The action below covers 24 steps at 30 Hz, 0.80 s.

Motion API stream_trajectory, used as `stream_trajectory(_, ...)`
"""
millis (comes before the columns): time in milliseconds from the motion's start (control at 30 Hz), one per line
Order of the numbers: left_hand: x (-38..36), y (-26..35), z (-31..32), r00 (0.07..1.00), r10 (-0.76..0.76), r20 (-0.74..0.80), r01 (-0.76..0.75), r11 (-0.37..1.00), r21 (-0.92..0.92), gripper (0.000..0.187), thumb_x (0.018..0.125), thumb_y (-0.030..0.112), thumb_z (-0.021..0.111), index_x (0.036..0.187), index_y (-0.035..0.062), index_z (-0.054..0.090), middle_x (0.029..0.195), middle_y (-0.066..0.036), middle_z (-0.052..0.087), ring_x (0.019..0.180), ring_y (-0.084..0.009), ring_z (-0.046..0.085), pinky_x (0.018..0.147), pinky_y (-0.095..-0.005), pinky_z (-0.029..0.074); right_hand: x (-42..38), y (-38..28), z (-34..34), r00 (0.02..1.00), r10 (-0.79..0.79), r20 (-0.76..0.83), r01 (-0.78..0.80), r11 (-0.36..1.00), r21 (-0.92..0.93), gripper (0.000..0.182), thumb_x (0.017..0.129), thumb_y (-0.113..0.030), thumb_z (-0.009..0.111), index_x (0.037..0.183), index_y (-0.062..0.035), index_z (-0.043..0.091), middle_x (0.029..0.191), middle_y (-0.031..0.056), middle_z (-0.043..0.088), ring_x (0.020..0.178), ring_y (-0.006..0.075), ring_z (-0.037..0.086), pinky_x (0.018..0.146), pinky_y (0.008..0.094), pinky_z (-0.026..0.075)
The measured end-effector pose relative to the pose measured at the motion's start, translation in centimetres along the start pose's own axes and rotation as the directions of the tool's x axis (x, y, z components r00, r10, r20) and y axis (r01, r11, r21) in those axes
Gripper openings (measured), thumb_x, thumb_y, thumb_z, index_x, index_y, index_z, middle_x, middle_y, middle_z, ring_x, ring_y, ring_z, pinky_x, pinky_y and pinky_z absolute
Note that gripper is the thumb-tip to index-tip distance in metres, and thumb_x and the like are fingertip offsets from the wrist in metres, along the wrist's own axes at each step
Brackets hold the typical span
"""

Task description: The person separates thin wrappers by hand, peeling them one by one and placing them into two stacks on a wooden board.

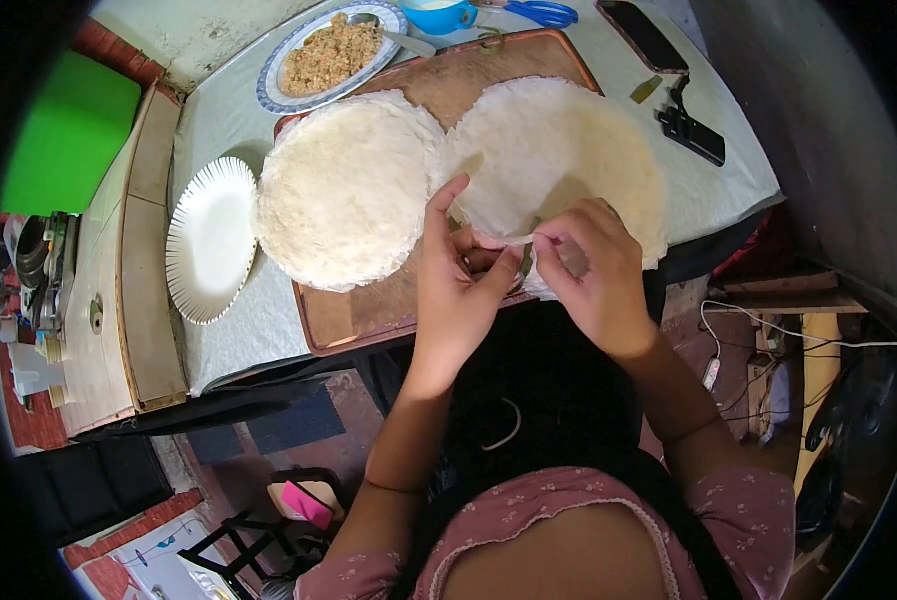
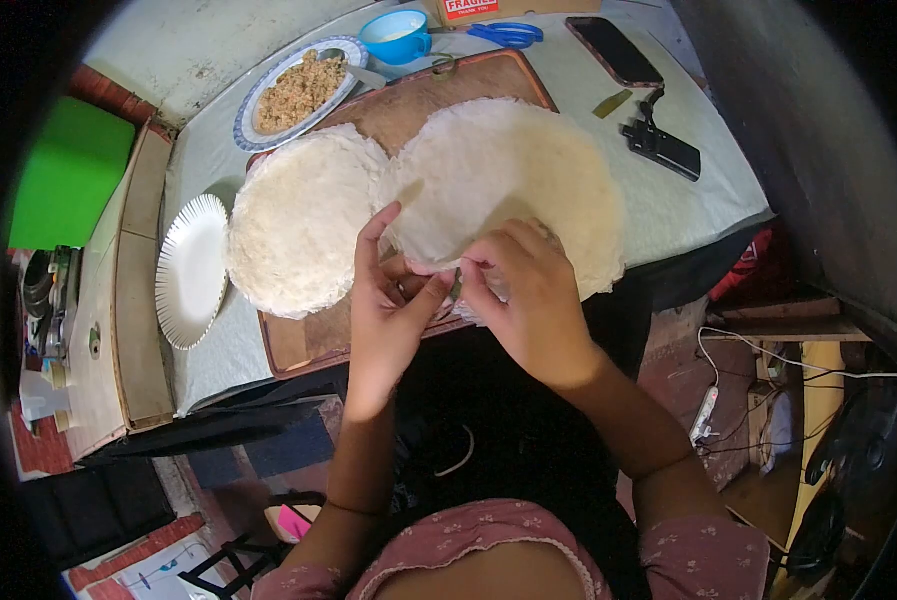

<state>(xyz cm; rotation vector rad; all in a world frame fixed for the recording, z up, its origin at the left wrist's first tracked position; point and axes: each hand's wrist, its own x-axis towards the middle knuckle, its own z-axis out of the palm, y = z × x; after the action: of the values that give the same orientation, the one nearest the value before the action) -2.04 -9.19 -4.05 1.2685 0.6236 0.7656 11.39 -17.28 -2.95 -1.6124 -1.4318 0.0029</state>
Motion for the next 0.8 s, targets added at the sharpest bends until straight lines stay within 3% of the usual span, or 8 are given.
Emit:
stream_trajectory(333,-0.1,-0.3,-0.3,1.000,0.027,0.007,-0.026,0.999,-0.026,0.084,0.085,-0.009,0.068,0.150,0.0069,0.018,0.081,-0.005,0.065,0.074,-0.0104,0.064,0.068,-0.0237,0.056,-0.1,-0.2,0.2,0.992,0.122,-0.045,-0.117,0.988,0.098,0.010,0.081,0.001,0.065,0.086,-0.0003,0.057,0.081,0.0139,0.057,0.076,0.0321,0.057,0.070,0.0397,0.044)
stream_trajectory(433,0.0,-0.4,-0.6,0.999,0.034,0.032,-0.034,0.999,-0.012,0.086,0.085,-0.010,0.066,0.151,0.0074,0.014,0.084,-0.007,0.066,0.078,-0.0113,0.065,0.070,-0.0239,0.055,-0.1,-0.2,-0.3,0.996,0.083,0.030,-0.085,0.995,0.057,0.011,0.081,-0.001,0.065,0.089,-0.0015,0.058,0.084,0.0140,0.057,0.080,0.0324,0.057,0.073,0.0406,0.044)
stream_trajectory(633,-0.2,-0.7,-0.1,0.992,0.112,0.051,-0.115,0.992,0.046,0.088,0.087,-0.012,0.062,0.153,0.0094,0.009,0.098,-0.013,0.068,0.085,-0.0123,0.065,0.070,-0.0231,0.054,0.5,0.0,-1.2,0.973,-0.121,0.195,0.137,0.988,-0.072,0.012,0.084,-0.006,0.061,0.096,-0.0040,0.061,0.090,0.0135,0.059,0.088,0.0333,0.056,0.080,0.0433,0.043)
stream_trajectory(733,-0.4,-0.2,0.1,0.995,0.074,0.066,-0.081,0.992,0.097,0.090,0.086,-0.012,0.062,0.154,0.0108,0.007,0.094,-0.009,0.065,0.081,-0.0108,0.063,0.068,-0.0222,0.053,1.0,0.6,-1.5,0.942,-0.114,0.315,0.131,0.991,-0.035,0.011,0.086,-0.005,0.059,0.097,-0.0024,0.061,0.091,0.0151,0.059,0.088,0.0345,0.057,0.078,0.0436,0.044)
stream_trajectory(800,-0.3,-0.6,-0.2,0.993,0.099,0.070,-0.107,0.985,0.136,0.092,0.085,-0.013,0.062,0.154,0.0116,0.007,0.087,-0.005,0.060,0.077,-0.0096,0.061,0.067,-0.0219,0.053,1.3,0.4,-1.0,0.980,-0.053,0.192,0.056,0.998,-0.009,0.011,0.086,-0.004,0.058,0.097,-0.0011,0.061,0.090,0.0162,0.059,0.087,0.0354,0.057,0.077,0.0439,0.045)
